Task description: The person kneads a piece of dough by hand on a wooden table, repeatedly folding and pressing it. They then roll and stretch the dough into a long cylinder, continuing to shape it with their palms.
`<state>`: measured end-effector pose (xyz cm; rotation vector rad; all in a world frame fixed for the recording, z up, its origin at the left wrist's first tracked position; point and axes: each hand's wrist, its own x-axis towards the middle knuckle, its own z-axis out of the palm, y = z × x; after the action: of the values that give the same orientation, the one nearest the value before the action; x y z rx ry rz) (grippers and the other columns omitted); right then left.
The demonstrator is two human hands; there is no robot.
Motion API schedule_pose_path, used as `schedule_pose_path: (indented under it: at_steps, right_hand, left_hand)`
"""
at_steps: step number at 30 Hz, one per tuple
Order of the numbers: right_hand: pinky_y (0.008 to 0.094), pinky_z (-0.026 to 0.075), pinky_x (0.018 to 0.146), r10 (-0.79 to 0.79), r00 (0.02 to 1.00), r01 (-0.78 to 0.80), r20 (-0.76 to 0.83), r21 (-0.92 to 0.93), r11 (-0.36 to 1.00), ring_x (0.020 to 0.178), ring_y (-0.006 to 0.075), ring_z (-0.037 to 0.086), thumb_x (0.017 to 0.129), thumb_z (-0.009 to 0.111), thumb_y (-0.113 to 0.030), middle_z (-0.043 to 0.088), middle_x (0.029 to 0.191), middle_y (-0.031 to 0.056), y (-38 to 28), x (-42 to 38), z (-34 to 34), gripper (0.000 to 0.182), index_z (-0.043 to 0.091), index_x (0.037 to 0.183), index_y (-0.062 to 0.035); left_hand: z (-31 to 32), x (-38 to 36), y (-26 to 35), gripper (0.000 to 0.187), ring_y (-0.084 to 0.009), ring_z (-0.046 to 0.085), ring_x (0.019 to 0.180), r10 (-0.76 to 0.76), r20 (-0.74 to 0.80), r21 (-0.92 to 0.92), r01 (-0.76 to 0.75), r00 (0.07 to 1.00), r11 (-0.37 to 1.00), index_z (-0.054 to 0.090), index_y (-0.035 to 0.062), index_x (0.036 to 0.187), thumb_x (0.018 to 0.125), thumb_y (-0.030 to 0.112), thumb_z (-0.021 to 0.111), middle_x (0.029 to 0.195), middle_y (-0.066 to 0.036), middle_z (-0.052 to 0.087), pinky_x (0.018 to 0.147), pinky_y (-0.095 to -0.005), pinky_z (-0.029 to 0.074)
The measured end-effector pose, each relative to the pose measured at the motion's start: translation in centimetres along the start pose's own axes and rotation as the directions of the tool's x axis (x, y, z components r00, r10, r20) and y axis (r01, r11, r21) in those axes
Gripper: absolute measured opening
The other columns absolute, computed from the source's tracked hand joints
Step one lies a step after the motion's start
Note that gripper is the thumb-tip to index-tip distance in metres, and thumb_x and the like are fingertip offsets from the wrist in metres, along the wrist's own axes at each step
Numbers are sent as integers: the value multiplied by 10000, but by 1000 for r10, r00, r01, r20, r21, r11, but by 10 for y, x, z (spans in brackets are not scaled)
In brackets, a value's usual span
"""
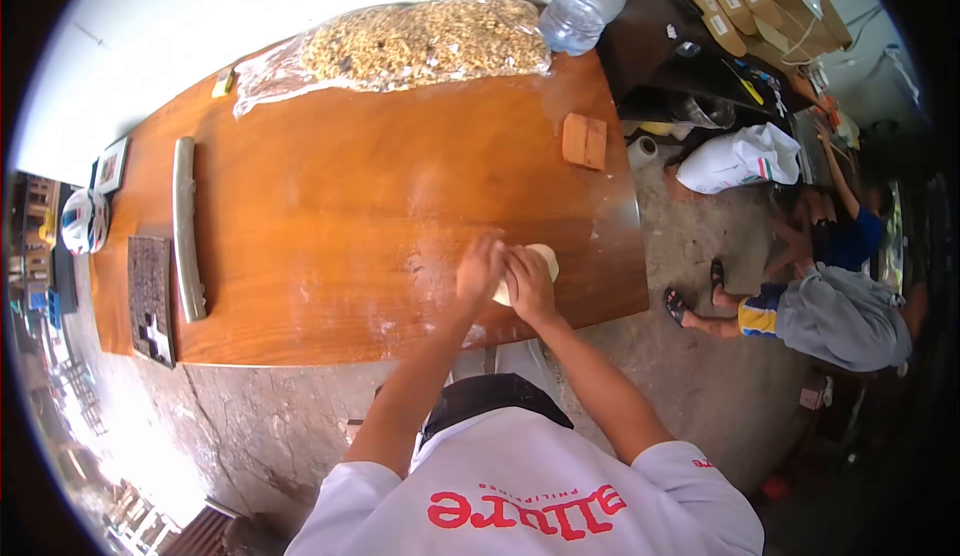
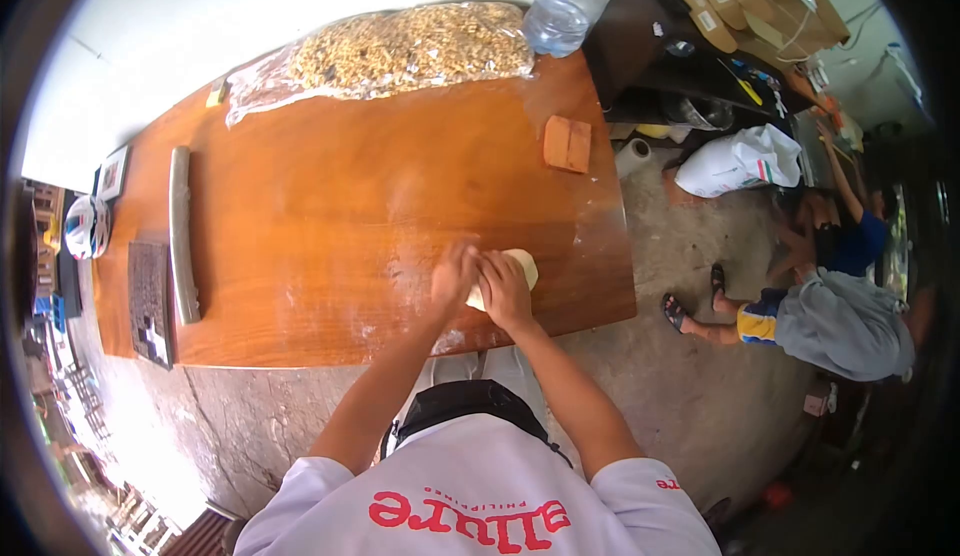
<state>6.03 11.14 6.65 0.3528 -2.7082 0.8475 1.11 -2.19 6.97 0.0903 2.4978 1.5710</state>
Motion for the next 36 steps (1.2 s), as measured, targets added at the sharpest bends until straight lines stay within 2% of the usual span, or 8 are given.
schedule_pose_path:
  at_steps: [2,8,18,27,31,33,34,36]
  right_hand:
    - [508,406,1068,8,998,-9,-69,-11,1000,1221,408,541,935,570,-169,573,1295,220,0,-32,-4,413,567,1300,24]
    - [524,359,1125,154,987,-157,-34,-152,976,1325,401,488,957,484,-322,530,1406,214,14,-66,6,528,542,1360,13]
    - [533,315,1129,199,975,-180,103,-169,969,1323,390,468,974,439,-368,524,1413,182,74,55,15,520,548,1383,-68]
    - [512,374,1047,164,986,-166,-26,-195,967,1291,362,492,943,520,-265,556,1371,142,126,166,38,379,600,1273,-95]
    - [462,424,1015,199,978,-204,-65,-72,976,1210,302,554,904,563,-164,628,1260,114,132,185,35,253,667,1111,-62]
    - [412,463,993,79,997,-70,-20,287,955,1113,284,622,907,576,-141,692,1123,114,166,180,40,229,696,1067,-31]
    - [366,496,963,351,936,-256,9,702,664,1042,260,672,943,553,-102,727,1052,124,165,179,13,204,717,1035,-22]
    - [362,501,961,506,862,-325,-24,740,589,1059,253,674,960,545,-102,726,1090,126,182,155,-19,214,714,1060,-18]
  left_hand:
    - [19,-22,0,408,-381,518,1291,247,155,64,-259,957,964,598,46,1325,1030,279,438,1352,-193,589,1083,-455,409]
    - [36,-49,8,497,-384,422,1391,454,139,282,-475,880,834,564,56,1385,995,346,455,1471,-172,496,1148,-510,309]
    - [52,71,0,558,-378,436,1393,258,-42,334,-230,965,914,573,109,1402,952,402,424,1475,-164,501,1157,-528,289]
    - [55,178,0,531,-390,411,1403,137,-359,359,1,923,933,541,82,1411,1017,393,366,1476,-189,480,1162,-510,298]
    - [53,180,1,528,-405,389,1412,158,-390,287,-44,907,957,517,73,1432,1044,402,376,1467,-207,483,1161,-524,292]
    - [47,162,8,527,-409,445,1359,210,-332,250,-129,920,960,502,70,1447,1022,380,456,1425,-212,521,1133,-502,346]
    - [42,146,11,524,-407,481,1315,170,-138,239,-134,976,962,507,64,1434,1005,365,502,1381,-218,551,1097,-487,386]
    - [41,116,15,525,-404,518,1271,130,67,233,-142,989,962,513,58,1422,987,350,548,1337,-224,580,1061,-471,426]
